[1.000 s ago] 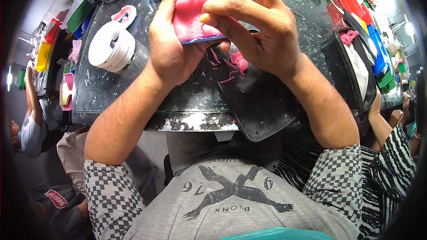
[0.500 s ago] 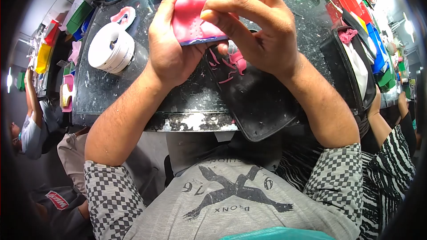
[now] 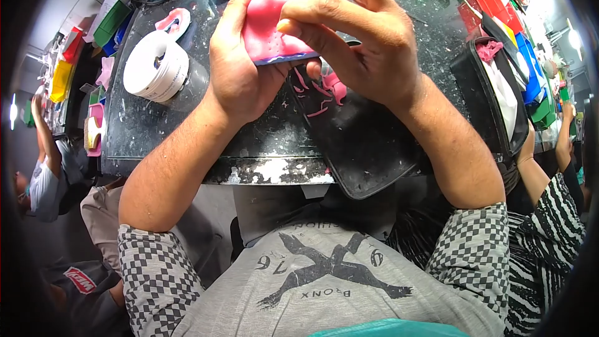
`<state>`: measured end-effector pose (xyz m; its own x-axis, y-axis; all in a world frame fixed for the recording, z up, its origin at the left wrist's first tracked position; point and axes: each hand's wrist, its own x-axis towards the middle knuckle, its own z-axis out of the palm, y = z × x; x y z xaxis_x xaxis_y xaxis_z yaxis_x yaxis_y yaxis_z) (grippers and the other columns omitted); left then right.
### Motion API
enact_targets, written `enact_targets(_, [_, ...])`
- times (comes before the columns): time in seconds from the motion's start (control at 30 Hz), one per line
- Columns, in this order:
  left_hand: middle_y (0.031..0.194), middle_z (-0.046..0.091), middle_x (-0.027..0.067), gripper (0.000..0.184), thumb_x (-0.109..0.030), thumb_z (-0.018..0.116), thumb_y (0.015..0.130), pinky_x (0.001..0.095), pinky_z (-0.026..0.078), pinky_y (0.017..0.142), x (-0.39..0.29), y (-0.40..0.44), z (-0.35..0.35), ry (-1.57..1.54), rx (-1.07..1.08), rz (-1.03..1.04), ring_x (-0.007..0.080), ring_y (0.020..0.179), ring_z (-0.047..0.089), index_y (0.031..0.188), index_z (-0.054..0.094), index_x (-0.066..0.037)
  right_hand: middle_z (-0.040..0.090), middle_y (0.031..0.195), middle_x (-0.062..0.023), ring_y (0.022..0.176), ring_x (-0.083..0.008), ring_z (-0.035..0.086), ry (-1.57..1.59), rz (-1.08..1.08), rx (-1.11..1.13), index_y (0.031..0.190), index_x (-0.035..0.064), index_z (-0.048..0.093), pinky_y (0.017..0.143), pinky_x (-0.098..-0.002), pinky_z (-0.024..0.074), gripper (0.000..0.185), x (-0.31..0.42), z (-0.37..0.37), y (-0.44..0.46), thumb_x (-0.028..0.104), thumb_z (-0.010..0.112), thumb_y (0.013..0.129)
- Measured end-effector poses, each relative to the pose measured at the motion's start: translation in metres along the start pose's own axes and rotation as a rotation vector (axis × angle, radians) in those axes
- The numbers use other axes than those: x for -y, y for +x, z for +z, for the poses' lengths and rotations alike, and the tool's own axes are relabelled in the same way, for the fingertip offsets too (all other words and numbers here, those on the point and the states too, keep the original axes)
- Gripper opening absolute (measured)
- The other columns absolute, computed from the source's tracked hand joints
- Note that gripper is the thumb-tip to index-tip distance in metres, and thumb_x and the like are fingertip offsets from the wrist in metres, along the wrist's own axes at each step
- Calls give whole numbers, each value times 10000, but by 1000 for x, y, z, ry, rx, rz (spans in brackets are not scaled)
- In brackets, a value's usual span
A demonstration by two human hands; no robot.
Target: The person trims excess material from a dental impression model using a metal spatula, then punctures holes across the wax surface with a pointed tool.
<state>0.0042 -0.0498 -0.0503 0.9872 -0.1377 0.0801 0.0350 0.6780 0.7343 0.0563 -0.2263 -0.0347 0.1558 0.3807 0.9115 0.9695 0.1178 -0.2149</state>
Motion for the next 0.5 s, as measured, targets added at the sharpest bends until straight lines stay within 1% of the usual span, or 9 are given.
enact_targets(0.07, [1092,691,140,572,-516,308,1091,436,609,662,0,1,4,-76,161,-42,265,976,710,1263,583,-45,630,936,-124,819,-225,648,-36,-9,33,1086,21,747,667,-338,554,225,-5,-4,-1,64,790,869])
enact_targets(0.1, [1092,691,140,572,-516,308,1091,436,609,662,-1,1,3,-75,162,-45,265,976,710,1263,583,-45,635,941,-127,819,-224,651,-70,-19,67,1094,19,746,675,-340,555,232,-6,-5,-1,61,788,869])
enact_targets(0.17, [1072,691,138,560,-505,294,1094,423,607,641,-2,2,-2,-35,274,-48,262,944,714,1253,584,-54,641,945,-128,822,-221,651,-106,-28,35,1092,19,748,685,-338,556,229,-2,-6,4,56,786,869])
enact_targets(0.2, [1072,691,138,560,-505,294,1094,423,607,641,-2,0,0,-36,274,-46,262,944,714,1253,584,-54,647,949,-129,825,-218,651,-136,-42,5,1089,18,750,696,-337,558,225,0,-6,6,51,784,869])
enact_targets(0.23, [1057,693,134,556,-503,289,1095,417,605,633,-2,-3,4,-8,181,-22,262,931,715,1244,585,-58,652,949,-124,822,-207,644,-133,4,27,1085,19,754,712,-330,555,220,-1,-5,2,38,781,867])
enact_targets(0.27, [1042,695,129,551,-501,284,1096,412,604,625,-2,-5,7,20,87,3,262,919,716,1236,586,-62,652,949,-124,822,-207,644,-129,3,29,1085,19,754,712,-330,555,220,-1,-3,2,38,781,867])
enact_targets(0.3, [1042,695,129,551,-501,284,1096,412,604,625,-2,-4,5,19,86,6,262,919,716,1236,586,-62,653,948,-121,821,-203,641,-102,2,8,1081,19,755,710,-326,552,218,0,-2,2,35,783,865])
enact_targets(0.37, [1042,696,123,552,-516,293,1092,421,606,628,-1,1,2,-14,227,-19,260,926,717,1231,584,-67,653,947,-117,820,-199,639,-78,1,-13,1077,18,757,708,-323,549,216,2,-3,2,33,784,864])
enact_targets(0.5, [1049,698,116,553,-526,300,1090,425,606,632,-1,-1,4,-31,186,-29,262,937,719,1233,584,-73,638,942,-108,825,-195,639,-123,58,24,1077,21,759,715,-322,552,227,3,-4,2,35,795,854])
